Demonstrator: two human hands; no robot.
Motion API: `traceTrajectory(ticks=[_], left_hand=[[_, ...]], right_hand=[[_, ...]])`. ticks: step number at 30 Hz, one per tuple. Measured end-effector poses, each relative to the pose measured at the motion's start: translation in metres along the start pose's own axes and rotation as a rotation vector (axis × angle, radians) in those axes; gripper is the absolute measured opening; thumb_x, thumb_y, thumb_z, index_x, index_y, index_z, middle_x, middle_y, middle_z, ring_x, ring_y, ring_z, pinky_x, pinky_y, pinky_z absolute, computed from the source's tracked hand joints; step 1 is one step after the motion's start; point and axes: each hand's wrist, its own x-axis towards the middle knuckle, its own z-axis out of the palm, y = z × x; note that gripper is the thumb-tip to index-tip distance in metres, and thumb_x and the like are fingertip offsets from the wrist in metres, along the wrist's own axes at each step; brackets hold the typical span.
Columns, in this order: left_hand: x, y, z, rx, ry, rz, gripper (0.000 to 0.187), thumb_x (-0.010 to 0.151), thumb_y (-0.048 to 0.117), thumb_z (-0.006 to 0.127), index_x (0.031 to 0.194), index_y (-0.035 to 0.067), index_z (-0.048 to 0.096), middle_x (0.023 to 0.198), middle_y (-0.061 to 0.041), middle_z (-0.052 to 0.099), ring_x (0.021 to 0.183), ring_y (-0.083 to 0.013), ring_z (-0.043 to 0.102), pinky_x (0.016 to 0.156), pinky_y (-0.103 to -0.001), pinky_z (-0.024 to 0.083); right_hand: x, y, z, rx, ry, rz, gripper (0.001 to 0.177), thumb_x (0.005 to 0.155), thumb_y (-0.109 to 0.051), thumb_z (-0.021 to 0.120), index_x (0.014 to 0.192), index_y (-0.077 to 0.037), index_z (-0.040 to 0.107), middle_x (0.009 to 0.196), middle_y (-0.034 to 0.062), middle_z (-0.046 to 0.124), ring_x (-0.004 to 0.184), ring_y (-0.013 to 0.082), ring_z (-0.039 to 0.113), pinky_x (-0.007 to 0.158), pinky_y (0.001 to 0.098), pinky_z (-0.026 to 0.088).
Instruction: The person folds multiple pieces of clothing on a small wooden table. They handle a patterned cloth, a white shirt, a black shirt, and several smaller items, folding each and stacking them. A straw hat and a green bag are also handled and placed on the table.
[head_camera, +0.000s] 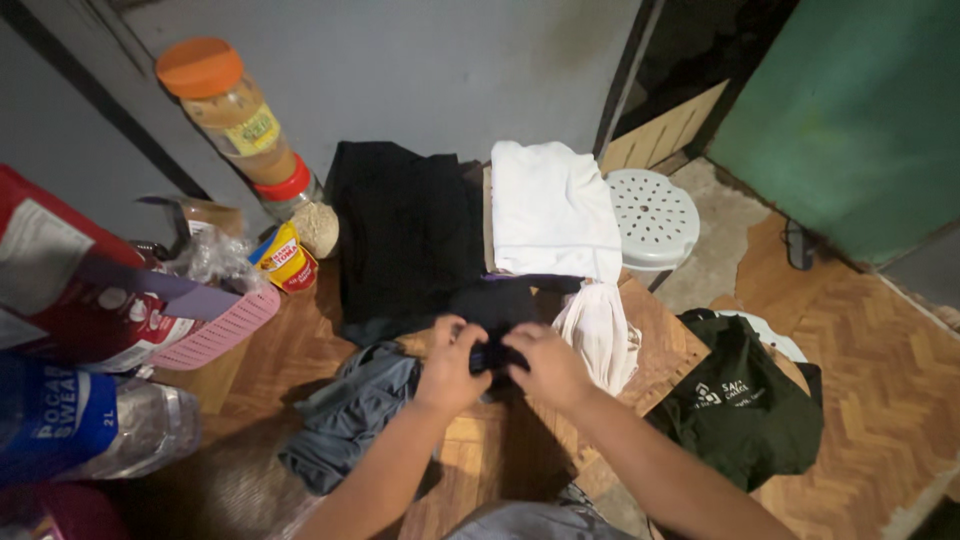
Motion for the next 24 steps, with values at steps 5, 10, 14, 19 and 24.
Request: traceTrajectory(ticks=[5, 10, 14, 19, 24], left_hand=[[0.001, 0.002, 0.001, -0.044, 0.136, 0.076, 0.051, 0.063, -0.005, 0.074, 0.110, 0.011, 0.064, 0.126, -0.019, 0.047, 0.114, -0.0404, 0.058, 0.095, -0.041, 0.052], [-0.004, -0.007, 0.003, -0.056, 0.149, 0.075, 0.051, 0.061, -0.009, 0.069, 0.109, 0.007, 0.063, 0.126, -0.022, 0.047, 0.111, -0.0414, 0.059, 0.097, -0.041, 0.052], [-0.015, -0.016, 0.007, 0.023, 0.057, 0.052, 0.050, 0.061, -0.007, 0.071, 0.108, 0.011, 0.066, 0.132, -0.024, 0.047, 0.116, -0.0446, 0.057, 0.100, -0.043, 0.050], [-0.014, -0.033, 0.026, -0.057, -0.151, -0.413, 0.054, 0.076, 0.017, 0.085, 0.126, 0.019, 0.064, 0.143, -0.032, 0.033, 0.125, -0.0491, 0.048, 0.109, -0.044, 0.043], [-0.013, -0.037, 0.048, -0.181, -0.023, -0.393, 0.059, 0.076, 0.013, 0.079, 0.132, 0.019, 0.061, 0.137, -0.030, 0.049, 0.127, -0.0452, 0.053, 0.110, -0.043, 0.044]], right_hand=[[0.002, -0.013, 0.002, 0.000, 0.016, 0.022, 0.013, 0.086, -0.009, 0.072, 0.099, -0.005, 0.071, 0.105, 0.0109, 0.070, 0.098, 0.0347, 0.067, 0.088, 0.0420, 0.056], [0.000, -0.026, 0.005, -0.073, 0.029, 0.001, 0.012, 0.080, -0.006, 0.069, 0.090, -0.002, 0.066, 0.125, 0.0209, 0.063, 0.123, 0.0415, 0.057, 0.106, 0.0459, 0.047], [-0.001, -0.026, 0.014, -0.087, -0.253, -0.043, 0.037, 0.078, -0.009, 0.069, 0.107, 0.008, 0.054, 0.149, 0.0372, 0.037, 0.141, 0.0516, 0.031, 0.116, 0.0550, 0.025], [-0.002, -0.027, 0.024, -0.112, -0.248, 0.066, 0.039, 0.098, -0.021, 0.061, 0.125, 0.004, 0.048, 0.157, 0.0304, 0.033, 0.149, 0.0469, 0.029, 0.124, 0.0521, 0.023], [0.000, -0.035, 0.023, -0.217, -0.328, 0.133, 0.067, 0.098, -0.028, 0.054, 0.155, -0.006, 0.027, 0.166, 0.0187, 0.018, 0.154, 0.0391, 0.013, 0.123, 0.0517, 0.012]])
